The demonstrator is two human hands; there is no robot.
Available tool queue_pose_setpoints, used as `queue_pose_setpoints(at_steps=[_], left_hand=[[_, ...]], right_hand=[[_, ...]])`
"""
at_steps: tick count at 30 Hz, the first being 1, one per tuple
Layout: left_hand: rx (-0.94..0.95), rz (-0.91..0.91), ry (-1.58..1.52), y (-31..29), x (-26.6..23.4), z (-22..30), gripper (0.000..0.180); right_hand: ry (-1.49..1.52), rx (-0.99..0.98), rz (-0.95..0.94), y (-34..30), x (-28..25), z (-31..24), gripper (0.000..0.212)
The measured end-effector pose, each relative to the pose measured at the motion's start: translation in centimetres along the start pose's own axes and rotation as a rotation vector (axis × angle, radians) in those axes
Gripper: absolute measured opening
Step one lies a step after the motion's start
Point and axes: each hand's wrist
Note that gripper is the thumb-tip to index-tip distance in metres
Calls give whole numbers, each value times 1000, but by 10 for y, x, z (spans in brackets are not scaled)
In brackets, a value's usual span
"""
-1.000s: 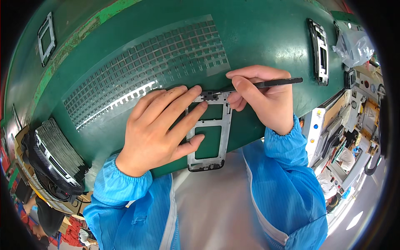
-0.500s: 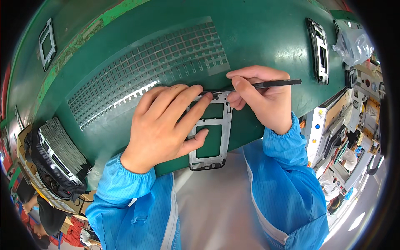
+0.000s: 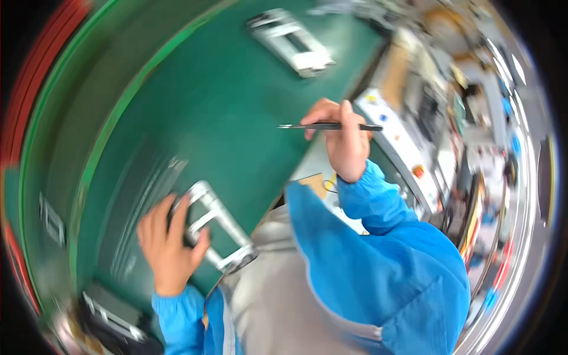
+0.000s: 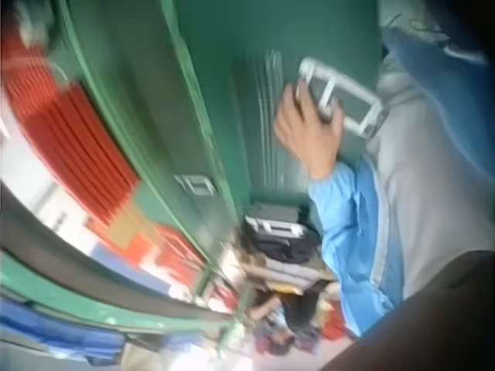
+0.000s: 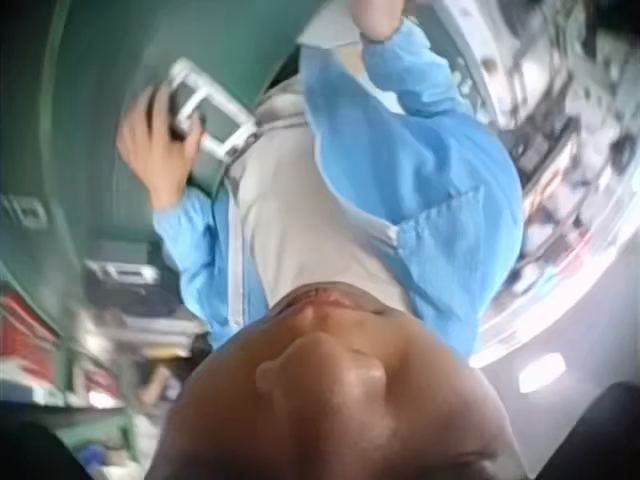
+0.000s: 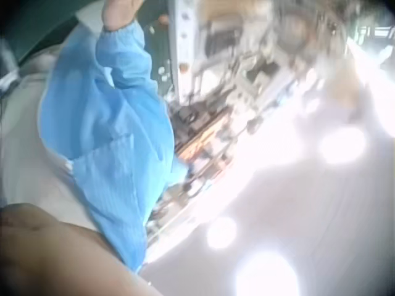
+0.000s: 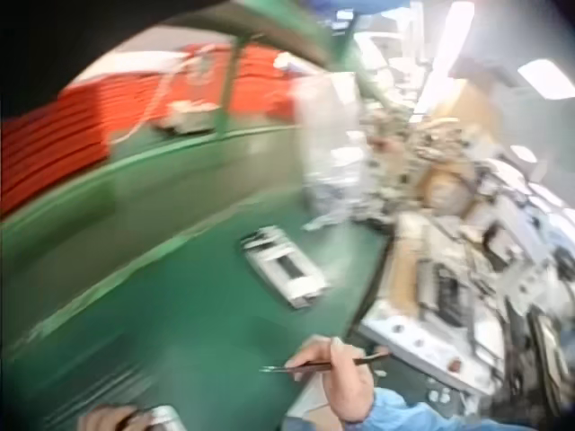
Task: Assembling components of an electronic device on a production line.
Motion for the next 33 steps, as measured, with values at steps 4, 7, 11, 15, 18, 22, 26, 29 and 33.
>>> queue_pose_setpoints(at_steps=[4, 7, 11, 15, 18, 22, 26, 29, 33], left_hand=[[-28, -55, 53, -7, -7, 6, 59], [22, -33, 31, -7, 0, 11, 56], [21, -15, 57, -15, 1, 14, 54], [4, 7, 54, -19, 3, 12, 52], [-1, 19, 46, -22, 4, 11, 50], [-7, 36, 55, -23, 4, 10, 48], [-14, -8, 72, -19, 5, 7, 44], [-4, 6, 72, -14, 5, 13, 43], [-22, 64, 45, -23, -1, 19, 41]], right_hand=[[-825, -28, 552, 6, -156, -6, 43], [-1393, 31, 869, -11, -310, -24, 39], [-1529, 639, 732, -24, -397, -29, 58], [-1528, 740, 488, -24, -434, -9, 63], [-1510, 807, 472, -17, -423, -13, 57], [-1452, 717, 273, -13, -438, -9, 55], [-1203, 609, 381, -47, -456, -47, 61], [-1271, 558, 525, -116, -508, -92, 59], [-1636, 973, 442, -166, -566, -55, 52]])
Point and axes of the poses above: each hand's wrist, its own y-axis towards the middle knuckle, its own x-axis out of the palm, z = x × y, and after that the axes turned 1 degree about -z, right-handed
